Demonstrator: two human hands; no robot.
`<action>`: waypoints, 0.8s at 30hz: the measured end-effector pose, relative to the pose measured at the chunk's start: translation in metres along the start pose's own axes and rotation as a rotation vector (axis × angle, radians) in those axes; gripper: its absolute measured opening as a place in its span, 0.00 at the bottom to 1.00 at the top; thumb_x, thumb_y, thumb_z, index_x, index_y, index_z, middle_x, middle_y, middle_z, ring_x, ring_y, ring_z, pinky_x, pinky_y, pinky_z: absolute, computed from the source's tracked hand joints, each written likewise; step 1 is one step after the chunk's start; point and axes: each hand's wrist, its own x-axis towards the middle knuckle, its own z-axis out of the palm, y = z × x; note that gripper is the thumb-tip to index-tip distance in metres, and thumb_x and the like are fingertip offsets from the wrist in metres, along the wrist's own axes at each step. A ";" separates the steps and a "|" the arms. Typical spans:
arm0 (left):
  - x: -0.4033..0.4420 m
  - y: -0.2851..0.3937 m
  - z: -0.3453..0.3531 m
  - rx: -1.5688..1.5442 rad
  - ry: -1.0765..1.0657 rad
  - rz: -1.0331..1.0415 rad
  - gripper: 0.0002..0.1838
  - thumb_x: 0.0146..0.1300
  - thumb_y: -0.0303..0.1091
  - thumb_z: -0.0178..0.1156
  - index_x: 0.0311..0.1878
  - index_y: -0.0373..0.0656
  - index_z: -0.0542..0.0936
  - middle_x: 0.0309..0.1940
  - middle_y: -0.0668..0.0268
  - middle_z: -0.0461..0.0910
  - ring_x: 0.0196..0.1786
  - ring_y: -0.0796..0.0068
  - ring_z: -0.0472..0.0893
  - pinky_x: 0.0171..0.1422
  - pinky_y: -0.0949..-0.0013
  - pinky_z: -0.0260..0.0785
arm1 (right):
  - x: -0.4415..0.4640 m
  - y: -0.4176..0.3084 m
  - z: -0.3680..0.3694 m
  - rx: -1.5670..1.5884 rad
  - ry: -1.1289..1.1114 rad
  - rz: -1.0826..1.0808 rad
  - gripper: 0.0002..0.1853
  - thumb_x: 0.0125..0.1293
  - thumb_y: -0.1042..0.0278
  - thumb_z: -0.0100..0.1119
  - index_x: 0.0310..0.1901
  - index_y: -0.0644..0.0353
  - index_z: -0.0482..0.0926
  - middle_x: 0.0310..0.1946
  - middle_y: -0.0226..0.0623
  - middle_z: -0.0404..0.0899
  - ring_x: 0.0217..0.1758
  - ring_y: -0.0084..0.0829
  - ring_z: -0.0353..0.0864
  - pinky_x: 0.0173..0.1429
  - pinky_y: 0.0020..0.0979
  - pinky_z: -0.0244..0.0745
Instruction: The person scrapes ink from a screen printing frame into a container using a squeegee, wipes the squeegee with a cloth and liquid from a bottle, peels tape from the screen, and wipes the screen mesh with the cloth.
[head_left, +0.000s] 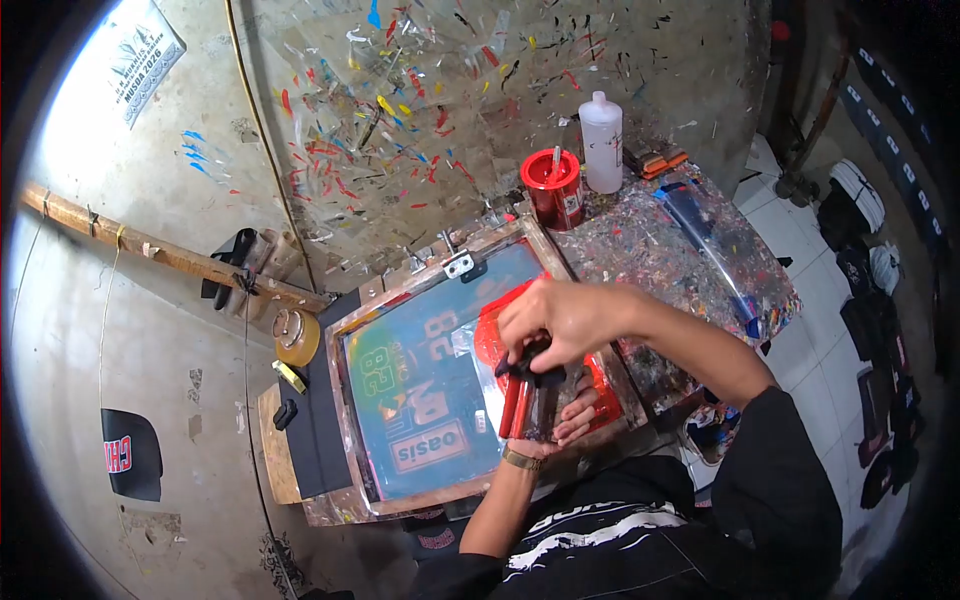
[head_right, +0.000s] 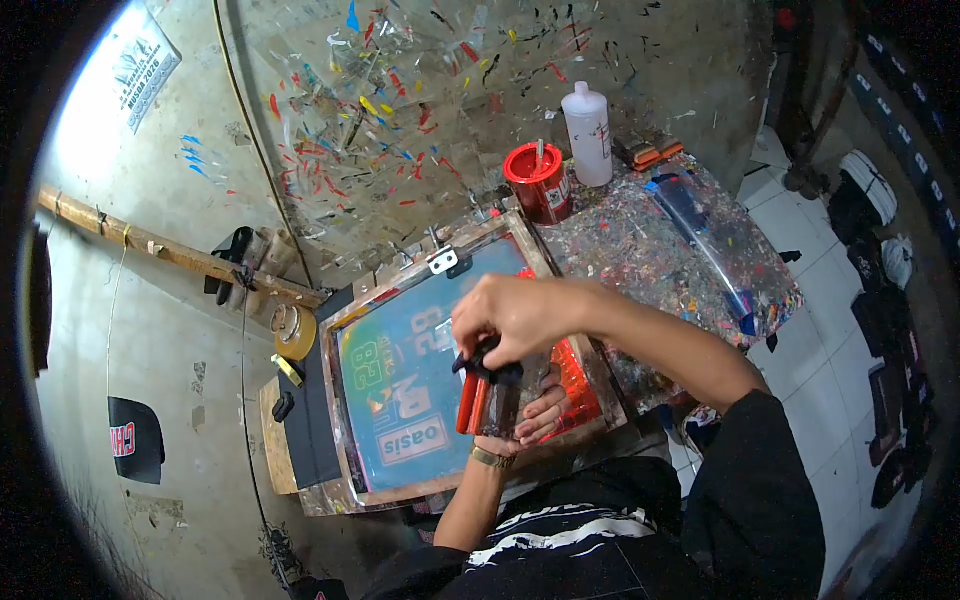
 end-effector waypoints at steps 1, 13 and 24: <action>0.000 0.000 -0.007 -0.054 -0.021 -0.022 0.26 0.72 0.56 0.51 0.42 0.36 0.68 0.22 0.63 0.67 0.14 0.70 0.70 0.13 0.68 0.66 | -0.002 0.005 -0.003 0.006 0.040 0.054 0.11 0.48 0.75 0.67 0.35 0.68 0.82 0.29 0.41 0.81 0.31 0.35 0.83 0.39 0.33 0.79; -0.016 0.012 -0.020 -0.046 -0.279 0.018 0.26 0.70 0.53 0.57 0.45 0.35 0.67 0.24 0.57 0.71 0.17 0.62 0.74 0.17 0.64 0.72 | -0.046 0.036 -0.071 -0.109 0.571 0.401 0.11 0.54 0.79 0.66 0.40 0.67 0.84 0.34 0.34 0.85 0.37 0.23 0.84 0.45 0.26 0.79; 0.012 -0.001 -0.037 0.342 -0.053 0.578 0.24 0.76 0.54 0.49 0.58 0.43 0.72 0.45 0.61 0.76 0.46 0.65 0.80 0.51 0.64 0.76 | -0.014 -0.066 0.069 -0.195 0.876 0.392 0.11 0.53 0.76 0.68 0.39 0.67 0.83 0.32 0.43 0.82 0.32 0.38 0.84 0.38 0.34 0.79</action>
